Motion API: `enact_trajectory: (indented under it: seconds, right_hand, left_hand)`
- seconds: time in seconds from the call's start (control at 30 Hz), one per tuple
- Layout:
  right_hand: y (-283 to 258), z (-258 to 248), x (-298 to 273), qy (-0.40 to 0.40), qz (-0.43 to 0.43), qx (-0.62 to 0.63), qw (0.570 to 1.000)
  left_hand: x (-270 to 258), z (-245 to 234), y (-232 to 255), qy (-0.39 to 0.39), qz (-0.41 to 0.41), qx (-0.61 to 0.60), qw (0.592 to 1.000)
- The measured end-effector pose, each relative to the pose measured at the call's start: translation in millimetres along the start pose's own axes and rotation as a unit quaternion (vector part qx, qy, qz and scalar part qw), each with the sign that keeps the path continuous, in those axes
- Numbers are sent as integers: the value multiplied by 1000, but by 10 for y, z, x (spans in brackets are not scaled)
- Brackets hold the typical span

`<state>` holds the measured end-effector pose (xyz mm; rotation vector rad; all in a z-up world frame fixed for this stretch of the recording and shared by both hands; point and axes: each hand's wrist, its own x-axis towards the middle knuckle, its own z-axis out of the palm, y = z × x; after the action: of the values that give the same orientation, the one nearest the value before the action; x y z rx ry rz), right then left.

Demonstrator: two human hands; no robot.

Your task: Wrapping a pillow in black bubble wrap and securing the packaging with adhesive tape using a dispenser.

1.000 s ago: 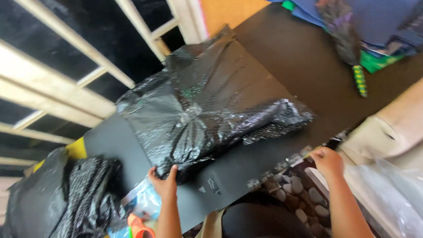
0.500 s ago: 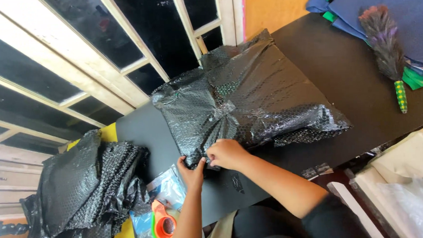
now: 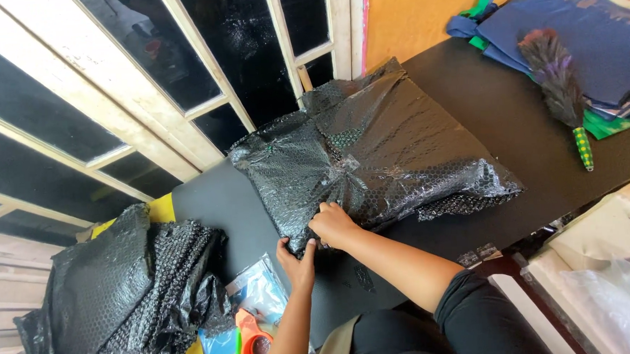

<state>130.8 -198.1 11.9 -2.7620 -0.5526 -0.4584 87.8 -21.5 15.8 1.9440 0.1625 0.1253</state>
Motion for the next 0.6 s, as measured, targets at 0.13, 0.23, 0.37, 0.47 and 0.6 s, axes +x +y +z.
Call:
enact_trajectory:
  seconds: [0.13, 0.23, 0.37, 0.47, 0.6]
  right_hand:
    - [-16, -204, 77, -29, -6, -81, 996]
    - [-69, -685, 129, -56, 7, -65, 996]
    - [44, -958, 83, -21, 66, 25, 997]
    - [-174, -1255, -84, 97, 81, 16, 992]
    - [-462, -988, -382, 208, -47, -70, 975]
  left_hand:
    - [16, -48, -3, -23, 26, 32, 999]
    - [15, -24, -48, -21, 42, 47, 998]
    - [12, -16, -94, -21, 46, 46, 998]
    - [32, -9, -155, -14, 60, 46, 997]
    - [40, 23, -172, -10, 64, 46, 997]
